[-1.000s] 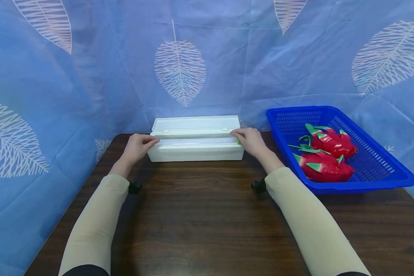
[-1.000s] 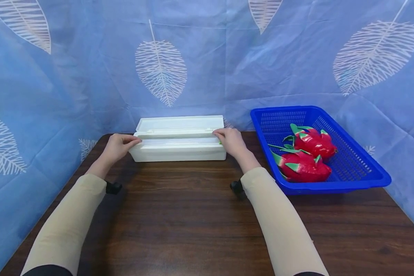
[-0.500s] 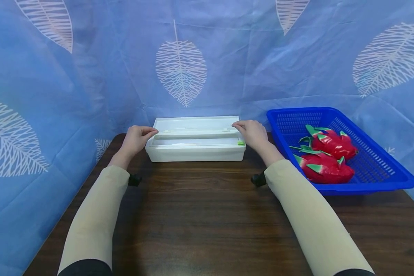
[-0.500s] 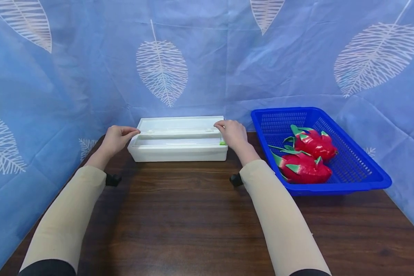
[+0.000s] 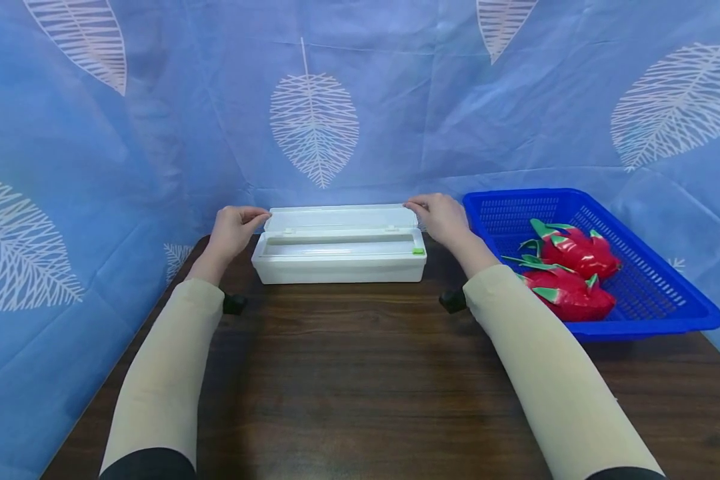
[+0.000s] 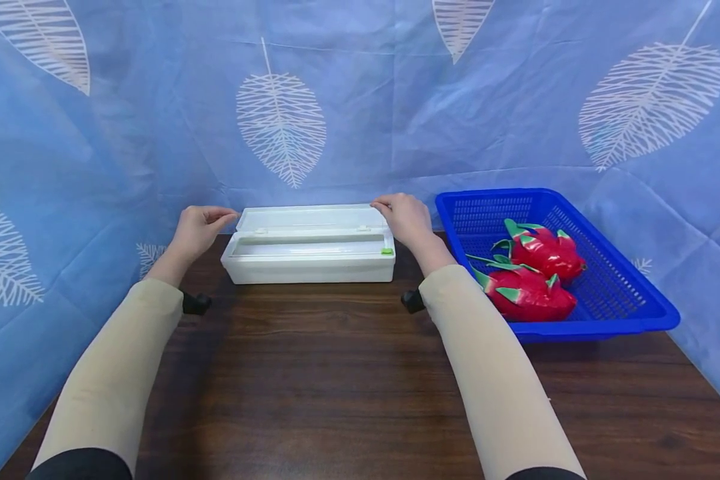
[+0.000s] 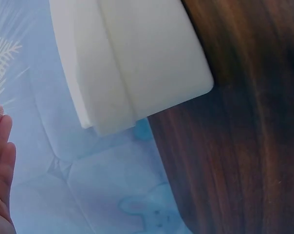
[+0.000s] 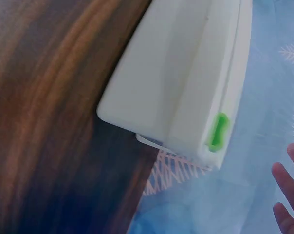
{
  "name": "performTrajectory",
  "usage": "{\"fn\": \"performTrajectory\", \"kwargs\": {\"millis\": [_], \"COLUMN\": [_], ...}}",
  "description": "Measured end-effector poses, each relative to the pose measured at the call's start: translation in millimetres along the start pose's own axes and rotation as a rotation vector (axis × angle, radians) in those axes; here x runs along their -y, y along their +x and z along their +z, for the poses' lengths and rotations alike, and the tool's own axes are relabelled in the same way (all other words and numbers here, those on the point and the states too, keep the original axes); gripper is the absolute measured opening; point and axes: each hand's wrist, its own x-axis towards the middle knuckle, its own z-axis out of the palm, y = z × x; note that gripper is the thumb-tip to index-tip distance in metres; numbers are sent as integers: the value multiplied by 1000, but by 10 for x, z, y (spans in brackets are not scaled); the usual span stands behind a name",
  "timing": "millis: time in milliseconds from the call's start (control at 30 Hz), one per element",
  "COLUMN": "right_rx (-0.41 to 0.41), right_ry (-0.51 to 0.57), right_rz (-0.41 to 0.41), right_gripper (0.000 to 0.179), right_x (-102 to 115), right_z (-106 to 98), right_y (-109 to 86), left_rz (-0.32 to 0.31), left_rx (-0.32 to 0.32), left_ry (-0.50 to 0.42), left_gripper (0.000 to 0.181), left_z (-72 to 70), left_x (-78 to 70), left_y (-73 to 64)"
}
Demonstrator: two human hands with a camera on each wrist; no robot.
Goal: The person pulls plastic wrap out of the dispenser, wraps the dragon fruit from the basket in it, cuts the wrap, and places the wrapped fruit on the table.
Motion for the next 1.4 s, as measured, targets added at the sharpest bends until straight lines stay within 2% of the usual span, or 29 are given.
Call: {"fn": "performTrajectory", "kwargs": {"millis": [233,533,833,1133,1400], "right_rx": [0,-47,-52,-91,-101], "right_ry": [22,84,90,99,128], "right_rz": [11,16,11,-41,-70], "right_gripper": [37,35,36,36,36], "right_x": [41,120,189,260,364], "right_z": [-118,-247,-433,-625,-762], "right_y": [37,71,123,144,163], "left_rz": [13,49,60,72,53], "left_rx": [-3,-28,-63,-85,-122], "left_ry": [-10,-7,-27,-57,-30], "left_gripper": [29,29,32,36,37], "left_z": [-84,-256,-378,-521,-637], "left_x": [-70,-174,-297,-441,-558], "left_y": [23,53,144,159,166]}}
